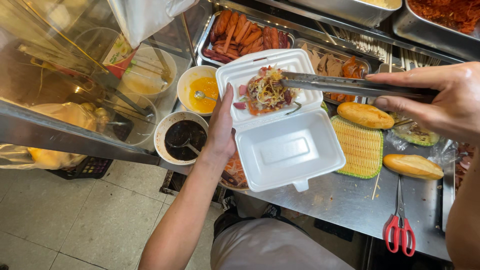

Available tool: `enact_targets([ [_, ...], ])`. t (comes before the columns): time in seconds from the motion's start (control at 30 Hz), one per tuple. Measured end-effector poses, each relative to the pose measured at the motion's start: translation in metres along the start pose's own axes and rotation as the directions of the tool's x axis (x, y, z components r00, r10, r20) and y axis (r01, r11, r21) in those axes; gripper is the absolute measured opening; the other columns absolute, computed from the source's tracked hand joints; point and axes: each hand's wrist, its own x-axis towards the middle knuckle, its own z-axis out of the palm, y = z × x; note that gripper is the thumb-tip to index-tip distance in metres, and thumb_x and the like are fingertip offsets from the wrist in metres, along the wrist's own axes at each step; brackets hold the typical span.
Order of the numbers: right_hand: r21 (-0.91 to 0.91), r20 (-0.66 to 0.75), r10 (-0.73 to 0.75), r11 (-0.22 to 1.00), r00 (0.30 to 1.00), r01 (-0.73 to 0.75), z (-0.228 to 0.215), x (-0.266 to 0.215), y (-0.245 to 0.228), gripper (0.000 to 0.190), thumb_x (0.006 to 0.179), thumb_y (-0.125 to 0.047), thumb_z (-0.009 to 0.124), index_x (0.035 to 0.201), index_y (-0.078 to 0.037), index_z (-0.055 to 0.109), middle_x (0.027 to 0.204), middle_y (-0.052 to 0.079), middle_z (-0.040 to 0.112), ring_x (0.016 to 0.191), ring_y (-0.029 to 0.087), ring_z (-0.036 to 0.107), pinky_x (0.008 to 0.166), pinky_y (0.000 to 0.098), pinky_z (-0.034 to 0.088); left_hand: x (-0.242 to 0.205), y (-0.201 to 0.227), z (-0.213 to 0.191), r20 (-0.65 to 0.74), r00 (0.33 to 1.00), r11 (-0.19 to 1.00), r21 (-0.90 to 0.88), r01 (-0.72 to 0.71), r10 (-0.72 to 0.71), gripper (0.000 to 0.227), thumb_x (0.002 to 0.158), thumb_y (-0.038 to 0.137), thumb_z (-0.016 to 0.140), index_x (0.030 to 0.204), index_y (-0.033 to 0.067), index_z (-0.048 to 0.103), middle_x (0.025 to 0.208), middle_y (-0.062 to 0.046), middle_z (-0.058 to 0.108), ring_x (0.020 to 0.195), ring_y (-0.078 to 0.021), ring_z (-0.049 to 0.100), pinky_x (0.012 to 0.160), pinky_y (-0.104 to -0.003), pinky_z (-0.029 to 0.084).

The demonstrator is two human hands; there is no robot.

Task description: The person assembles a meal in a two-compartment styrofoam container by adding shredded vegetables, sliced meat, and crispy toppings. They then cut a toasted bread item into pieces, place them in the container, drizzle sauce, and pack the container into a plastic bag.

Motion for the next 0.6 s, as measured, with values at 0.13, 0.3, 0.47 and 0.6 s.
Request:
enact_targets([
  [0.13, 0.095, -0.082, -0.049, 0.994, 0.995, 0.057, 0.003, 0.003, -0.002, 0.04, 0.085, -0.019, 0.077, 0.124, -0.016, 0.076, 0.09, 0.01, 0.078, 0.057, 0.013, 0.07, 0.051, 0.0315, 0.054, -0.005, 0.006, -0.003, 0.007, 1.0, 1.0, -0.025, -0.008, 0.008, 0.05, 0.107, 0.036, 0.048, 0.149, 0.0082, 0.045, 0.138, -0.01, 0.059, 0.122, -0.0218, 0.062, 0.102, -0.039, 0.055],
  [0.3, 0.057, -0.066, 0.071, 0.996, 0.995, -0.067, 0.002, 0.001, -0.005, 0.043, 0.088, -0.024, 0.08, 0.13, -0.018, 0.076, 0.079, 0.011, 0.079, 0.052, 0.015, 0.067, 0.048, 0.0327, 0.053, -0.009, 0.008, -0.007, 0.035, 0.999, 1.0, -0.025, 0.008, -0.007, 0.051, 0.107, 0.038, 0.048, 0.149, 0.0088, 0.045, 0.137, -0.01, 0.06, 0.122, -0.0222, 0.062, 0.102, -0.039, 0.054],
  [0.47, 0.055, -0.065, 0.116, 0.992, 0.991, -0.112, -0.011, 0.013, -0.021, 0.044, 0.091, -0.023, 0.081, 0.135, -0.019, 0.077, 0.071, 0.01, 0.072, 0.047, 0.014, 0.06, 0.042, 0.0306, 0.051, -0.006, 0.019, -0.006, -0.012, 1.0, 1.0, -0.001, -0.022, 0.022, 0.051, 0.106, 0.039, 0.048, 0.148, 0.0093, 0.048, 0.138, -0.008, 0.061, 0.123, -0.0203, 0.062, 0.103, -0.038, 0.054],
  [0.6, 0.203, -0.258, 0.072, 0.979, 0.963, -0.019, -0.03, 0.039, -0.035, 0.039, 0.096, -0.023, 0.077, 0.135, -0.017, 0.075, 0.068, 0.014, 0.069, 0.05, 0.014, 0.054, 0.04, 0.034, 0.042, 0.004, 0.033, -0.002, -0.05, 0.998, 0.999, 0.023, -0.036, 0.037, 0.051, 0.105, 0.041, 0.048, 0.144, 0.0088, 0.051, 0.135, -0.009, 0.062, 0.12, -0.0207, 0.063, 0.101, -0.039, 0.054],
])
